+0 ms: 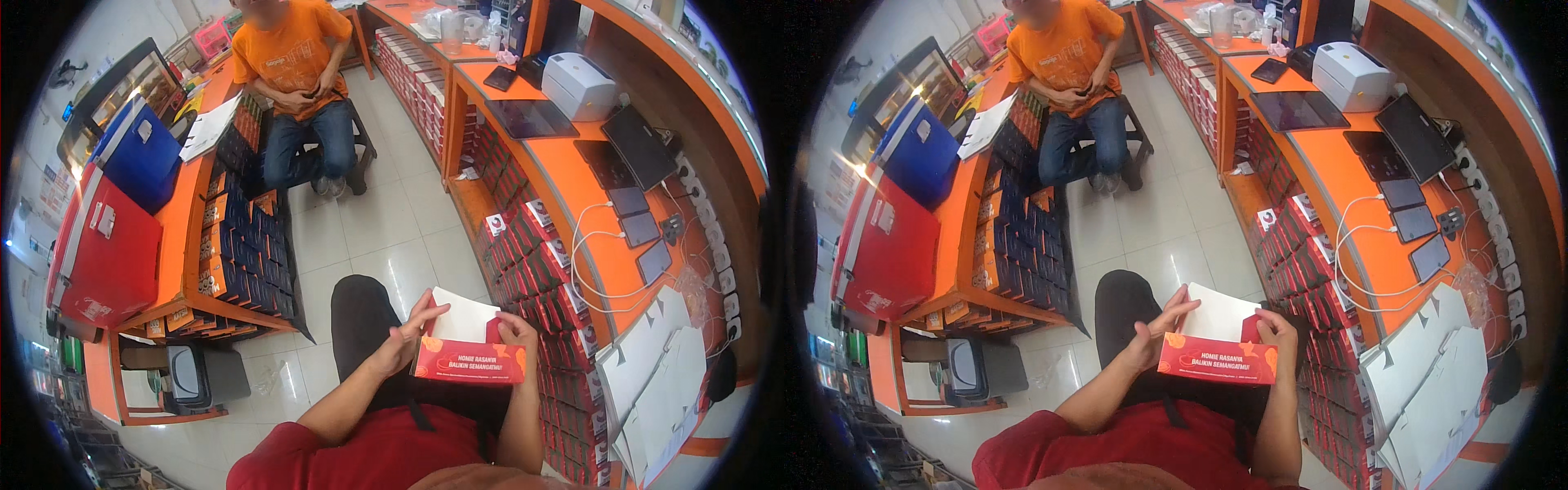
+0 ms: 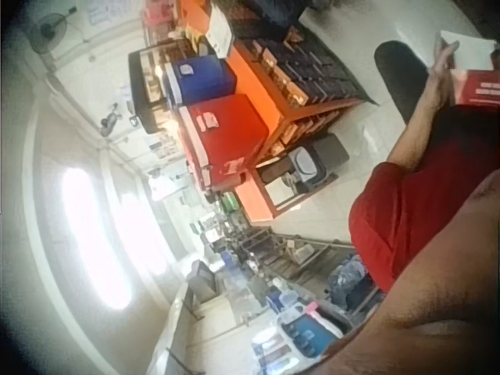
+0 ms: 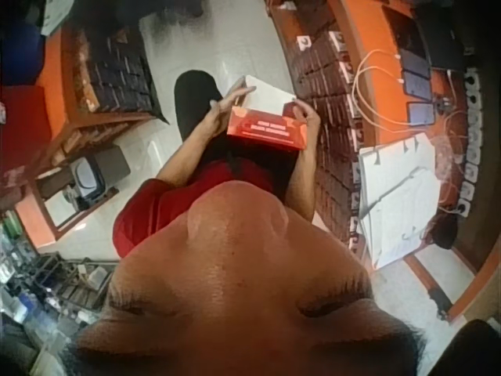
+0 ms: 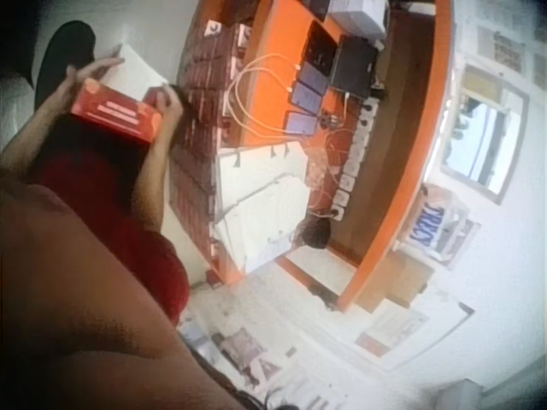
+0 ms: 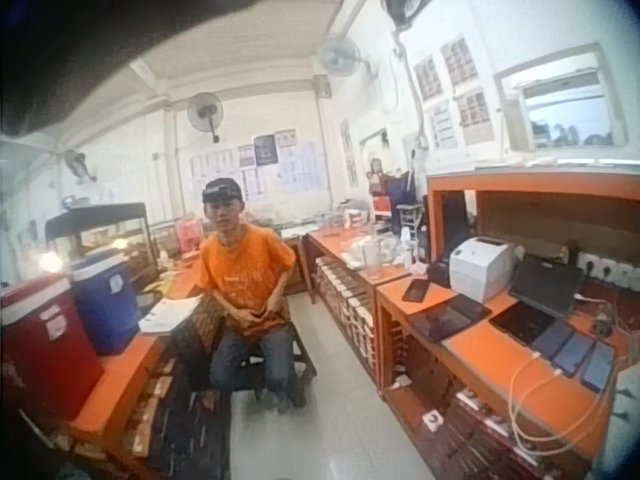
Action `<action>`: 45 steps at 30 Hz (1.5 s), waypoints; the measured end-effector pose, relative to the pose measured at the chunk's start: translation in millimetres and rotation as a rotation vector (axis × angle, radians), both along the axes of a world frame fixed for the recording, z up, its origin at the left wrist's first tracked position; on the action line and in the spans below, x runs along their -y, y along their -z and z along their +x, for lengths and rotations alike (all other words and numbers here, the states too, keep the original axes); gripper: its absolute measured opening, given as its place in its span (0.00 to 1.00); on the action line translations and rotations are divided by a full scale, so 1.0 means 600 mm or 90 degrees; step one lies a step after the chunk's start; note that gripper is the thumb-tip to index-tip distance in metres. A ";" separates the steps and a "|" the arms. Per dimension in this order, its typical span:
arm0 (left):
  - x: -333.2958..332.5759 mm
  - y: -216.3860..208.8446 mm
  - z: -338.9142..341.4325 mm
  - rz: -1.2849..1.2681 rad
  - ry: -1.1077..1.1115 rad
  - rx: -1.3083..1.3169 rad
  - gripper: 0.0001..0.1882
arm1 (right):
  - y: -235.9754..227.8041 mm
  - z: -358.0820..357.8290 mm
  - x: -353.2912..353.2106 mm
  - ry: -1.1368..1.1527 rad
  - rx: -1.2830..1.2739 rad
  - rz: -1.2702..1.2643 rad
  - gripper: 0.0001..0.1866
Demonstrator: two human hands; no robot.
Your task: The person folds flat cardboard sheets into boxes by hand and stacks the assembled boxes onto a shelf.
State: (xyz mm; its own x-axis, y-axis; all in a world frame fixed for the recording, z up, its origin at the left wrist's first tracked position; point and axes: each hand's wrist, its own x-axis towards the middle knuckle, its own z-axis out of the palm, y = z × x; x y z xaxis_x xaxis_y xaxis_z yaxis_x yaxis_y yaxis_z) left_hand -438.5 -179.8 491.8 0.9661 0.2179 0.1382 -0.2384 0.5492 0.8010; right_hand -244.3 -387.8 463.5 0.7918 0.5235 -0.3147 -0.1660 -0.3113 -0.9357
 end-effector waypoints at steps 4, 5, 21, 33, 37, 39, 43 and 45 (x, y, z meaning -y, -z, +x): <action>0.001 0.012 0.006 0.322 -0.058 -0.156 0.45 | 0.024 -0.006 0.003 -0.060 -0.040 0.120 0.10; 0.000 0.014 0.009 0.216 -0.102 -0.197 0.45 | 0.027 -0.013 -0.002 -0.010 -0.061 0.176 0.11; -0.001 0.012 0.005 -0.091 -0.112 -0.354 0.28 | -0.117 -0.047 -0.019 -0.072 -0.066 0.340 0.36; -0.001 0.006 0.009 -0.056 -0.166 -0.356 0.28 | -0.113 -0.054 -0.031 -0.075 0.018 0.299 0.33; 0.012 0.007 0.018 0.104 -0.242 -0.339 0.30 | -0.116 -0.059 -0.042 -0.046 -0.039 0.250 0.34; 0.027 0.003 0.024 0.167 -0.324 -0.296 0.32 | -0.118 -0.060 -0.047 0.003 -0.062 0.277 0.35; 0.050 -0.009 0.025 0.213 -0.408 -0.229 0.37 | -0.115 -0.060 -0.051 0.141 -0.131 0.344 0.33; 0.050 -0.011 0.026 0.209 -0.414 -0.204 0.36 | -0.109 -0.057 -0.052 0.182 -0.121 0.365 0.31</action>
